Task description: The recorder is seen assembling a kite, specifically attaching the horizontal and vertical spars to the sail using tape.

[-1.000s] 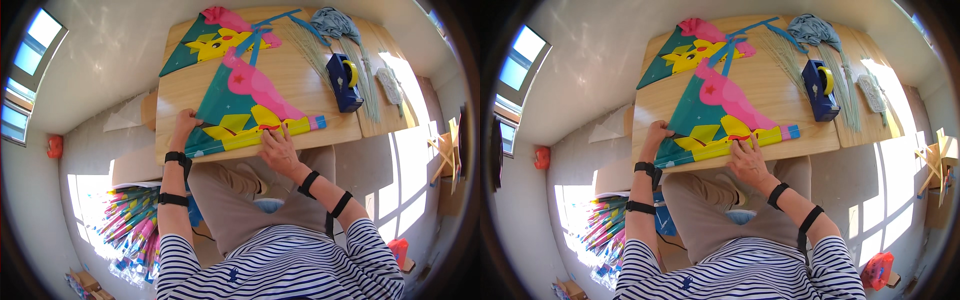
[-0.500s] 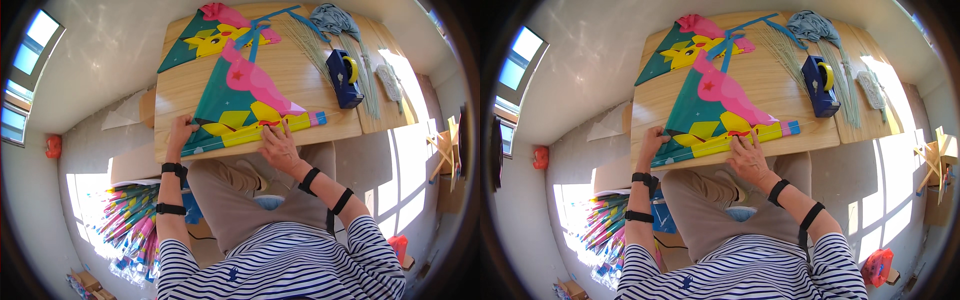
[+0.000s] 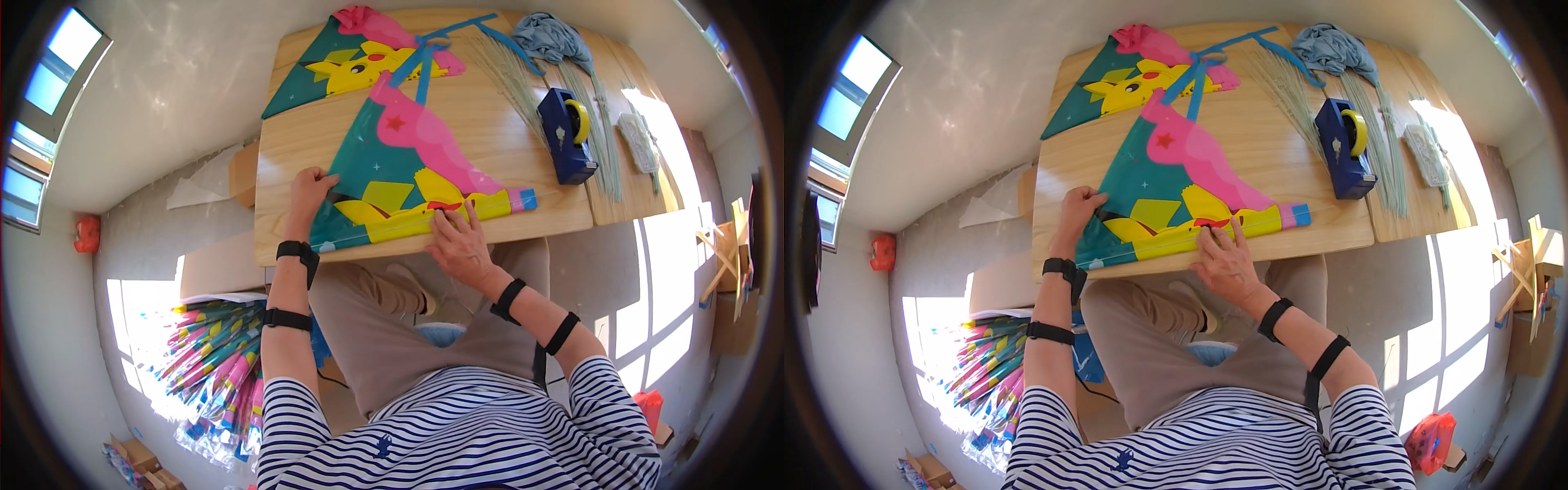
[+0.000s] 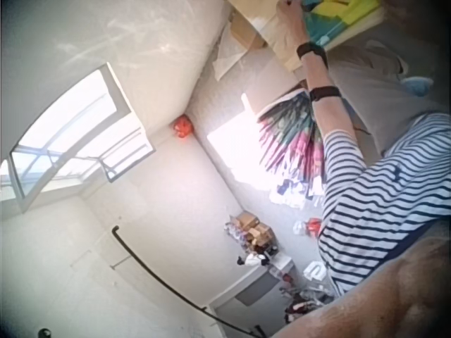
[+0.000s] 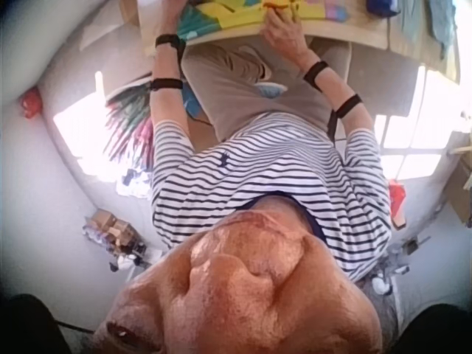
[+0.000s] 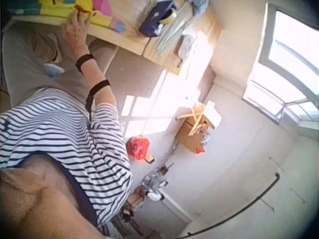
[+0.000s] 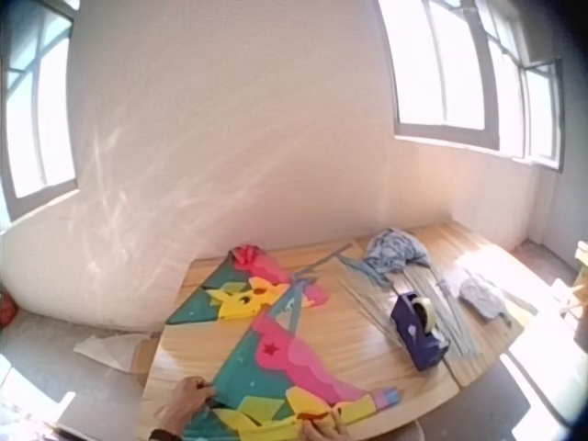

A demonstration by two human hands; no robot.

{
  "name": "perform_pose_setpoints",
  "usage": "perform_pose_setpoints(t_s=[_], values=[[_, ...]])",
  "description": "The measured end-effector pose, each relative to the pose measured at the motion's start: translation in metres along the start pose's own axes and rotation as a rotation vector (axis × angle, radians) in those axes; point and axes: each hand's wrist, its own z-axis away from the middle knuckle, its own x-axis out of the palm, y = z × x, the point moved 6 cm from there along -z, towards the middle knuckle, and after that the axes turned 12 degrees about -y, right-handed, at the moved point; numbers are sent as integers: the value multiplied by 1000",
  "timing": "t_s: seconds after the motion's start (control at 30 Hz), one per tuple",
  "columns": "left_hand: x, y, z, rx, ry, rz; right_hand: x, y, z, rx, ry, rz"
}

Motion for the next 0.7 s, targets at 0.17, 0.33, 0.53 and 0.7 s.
perform_pose_setpoints(t_s=[0.17,0.33,0.53,0.7], values=[[4,-4,-17,-17,44,-73,1,-1,0,12,-11,-5],[7,-1,-18,-54,65,-142,1,2,2,37,-22,-32],[8,-6,-19,-45,64,-95,-7,1,2,26,-29,-31],[7,-12,-22,-21,84,-148,-3,1,3,4,-28,-20]])
